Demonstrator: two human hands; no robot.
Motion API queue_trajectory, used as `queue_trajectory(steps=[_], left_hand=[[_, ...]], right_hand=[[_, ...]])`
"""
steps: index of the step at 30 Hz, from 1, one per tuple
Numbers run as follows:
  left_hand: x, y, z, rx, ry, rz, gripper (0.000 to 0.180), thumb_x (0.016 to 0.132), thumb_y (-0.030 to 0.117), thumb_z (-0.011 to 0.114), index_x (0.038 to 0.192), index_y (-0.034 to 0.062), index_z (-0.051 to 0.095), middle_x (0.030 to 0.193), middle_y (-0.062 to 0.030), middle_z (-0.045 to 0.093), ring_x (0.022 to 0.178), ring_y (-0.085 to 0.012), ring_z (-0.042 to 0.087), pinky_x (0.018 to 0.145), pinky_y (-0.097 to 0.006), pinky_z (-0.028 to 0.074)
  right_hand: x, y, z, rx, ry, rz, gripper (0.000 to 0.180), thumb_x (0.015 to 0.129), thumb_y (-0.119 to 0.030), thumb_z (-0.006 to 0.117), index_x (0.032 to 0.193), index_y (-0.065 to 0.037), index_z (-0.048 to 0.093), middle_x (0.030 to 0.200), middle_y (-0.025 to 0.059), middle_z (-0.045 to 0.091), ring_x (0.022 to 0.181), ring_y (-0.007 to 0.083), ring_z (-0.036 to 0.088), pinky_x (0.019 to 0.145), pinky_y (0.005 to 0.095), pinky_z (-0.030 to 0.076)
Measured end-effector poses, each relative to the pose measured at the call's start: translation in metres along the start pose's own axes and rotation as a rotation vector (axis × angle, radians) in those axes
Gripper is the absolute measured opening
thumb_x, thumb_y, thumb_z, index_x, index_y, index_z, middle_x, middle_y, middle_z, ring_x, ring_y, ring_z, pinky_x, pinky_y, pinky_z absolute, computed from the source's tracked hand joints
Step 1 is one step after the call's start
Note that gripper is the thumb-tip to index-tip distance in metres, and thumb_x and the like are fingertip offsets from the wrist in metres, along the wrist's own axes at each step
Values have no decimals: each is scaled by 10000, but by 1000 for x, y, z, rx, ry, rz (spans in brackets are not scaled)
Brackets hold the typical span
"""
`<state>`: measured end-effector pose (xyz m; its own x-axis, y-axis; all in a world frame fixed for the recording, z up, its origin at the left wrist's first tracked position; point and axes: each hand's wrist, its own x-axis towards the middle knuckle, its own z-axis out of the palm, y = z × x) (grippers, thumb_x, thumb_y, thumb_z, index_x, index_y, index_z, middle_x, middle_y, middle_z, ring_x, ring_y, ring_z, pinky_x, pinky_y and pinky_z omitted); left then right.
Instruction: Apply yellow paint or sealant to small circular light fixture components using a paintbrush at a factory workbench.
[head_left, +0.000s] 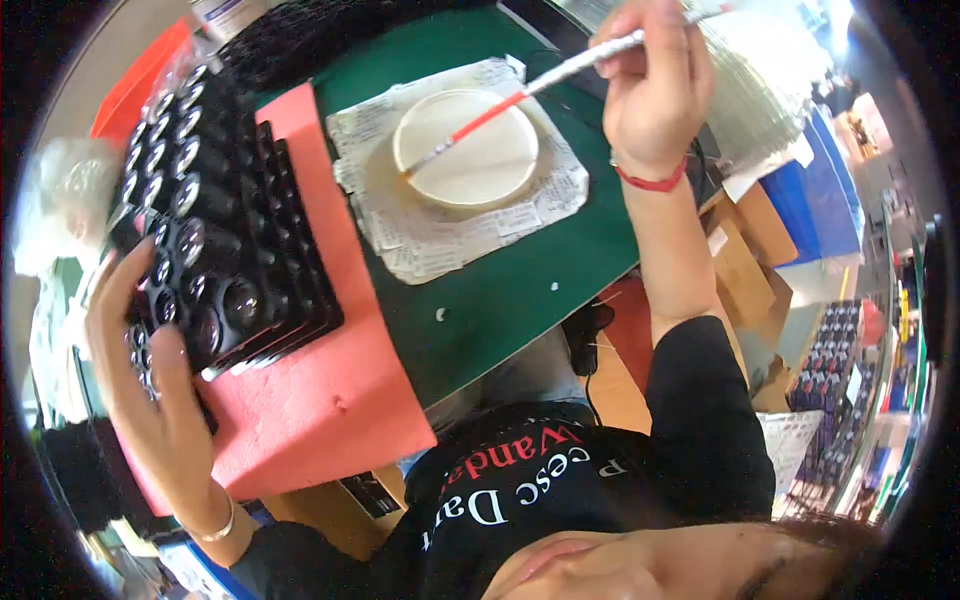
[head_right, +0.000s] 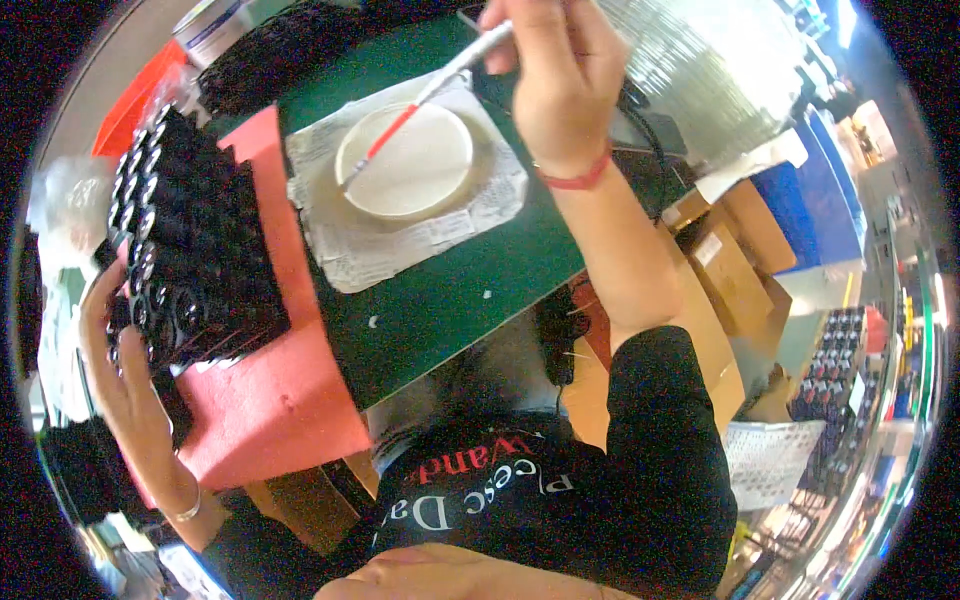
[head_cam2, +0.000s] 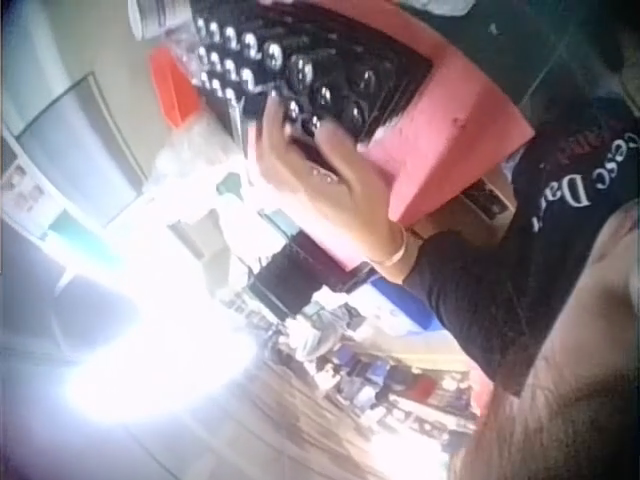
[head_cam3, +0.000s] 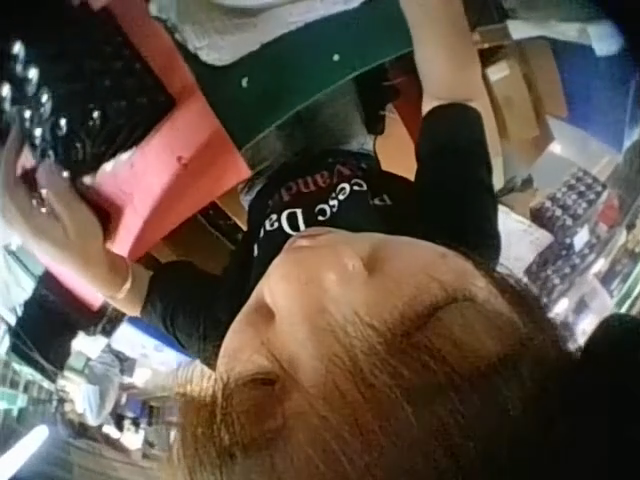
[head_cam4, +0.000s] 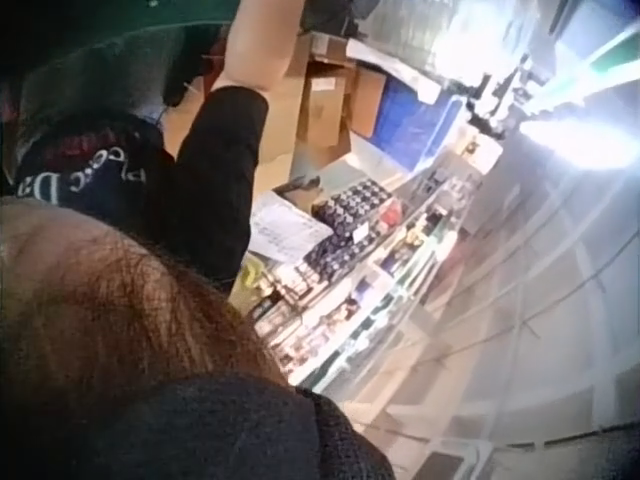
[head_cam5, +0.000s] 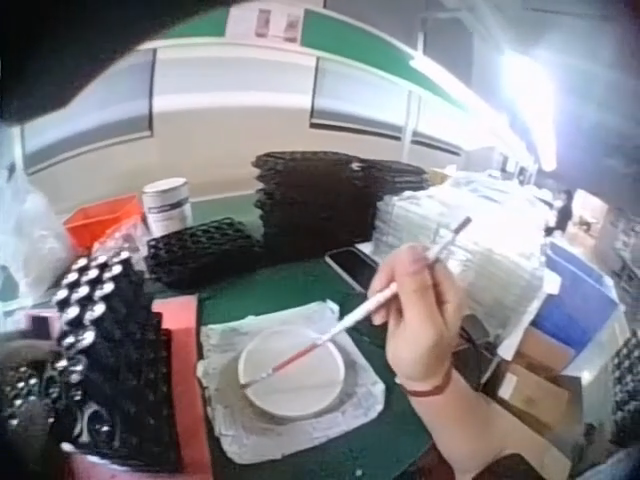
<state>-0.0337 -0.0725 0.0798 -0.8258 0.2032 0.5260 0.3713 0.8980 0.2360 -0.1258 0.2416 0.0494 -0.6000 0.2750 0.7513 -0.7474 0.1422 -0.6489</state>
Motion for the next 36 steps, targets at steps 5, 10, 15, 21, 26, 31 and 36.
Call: queue_trajectory(steps=[5,10,15,21,26,31,36], left_hand=[[-51,-8,-5,-218,199,-37,409,789,215,511,1073,-64,414,1056,-217,481,948,-277,481,874,-351,339],[-35,24,27,-579,-247,416,338,492,73,694,807,100,575,816,-67,597,628,-197,510,617,-283,380],[-47,38,66,-1242,-542,-301,458,706,9,609,1132,-45,448,989,-150,586,920,-192,544,817,-311,413],[-42,21,69,-1509,-771,-480,370,845,176,509,1124,-53,430,1055,-166,543,956,-189,522,867,-315,391],[-38,21,70,-1570,-750,-539,344,862,229,470,1080,-33,423,1055,-189,534,966,-206,520,860,-332,404],[-35,23,68,-1656,-747,-572,352,854,191,484,1099,-32,366,1097,-217,503,1001,-224,510,882,-344,393],[-34,24,62,-1716,-795,-593,331,836,96,500,1095,-28,336,1115,-217,492,999,-220,513,896,-349,383]], right_hand=[[15,31,2,551,-127,-464,362,886,-280,416,641,-27,500,563,17,465,460,59,394,439,173,293],[3,7,6,249,-67,-280,346,883,-278,427,660,-23,498,583,22,475,473,59,402,450,170,300],[-1,14,0,26,-99,-111,293,897,-216,386,725,-8,499,650,68,497,511,97,411,482,198,341],[0,11,0,40,-81,-139,312,893,-239,422,662,-43,497,596,-11,472,493,34,385,455,163,290],[5,12,-5,-31,-60,-96,348,901,-253,351,655,-30,455,554,50,427,465,102,331,465,228,293],[12,21,-12,187,87,-3,341,888,-283,407,662,-42,492,529,21,444,448,70,372,423,195,287],[20,18,-15,629,-73,216,294,876,-299,422,716,-58,477,588,23,426,531,119,386,531,263,326]])
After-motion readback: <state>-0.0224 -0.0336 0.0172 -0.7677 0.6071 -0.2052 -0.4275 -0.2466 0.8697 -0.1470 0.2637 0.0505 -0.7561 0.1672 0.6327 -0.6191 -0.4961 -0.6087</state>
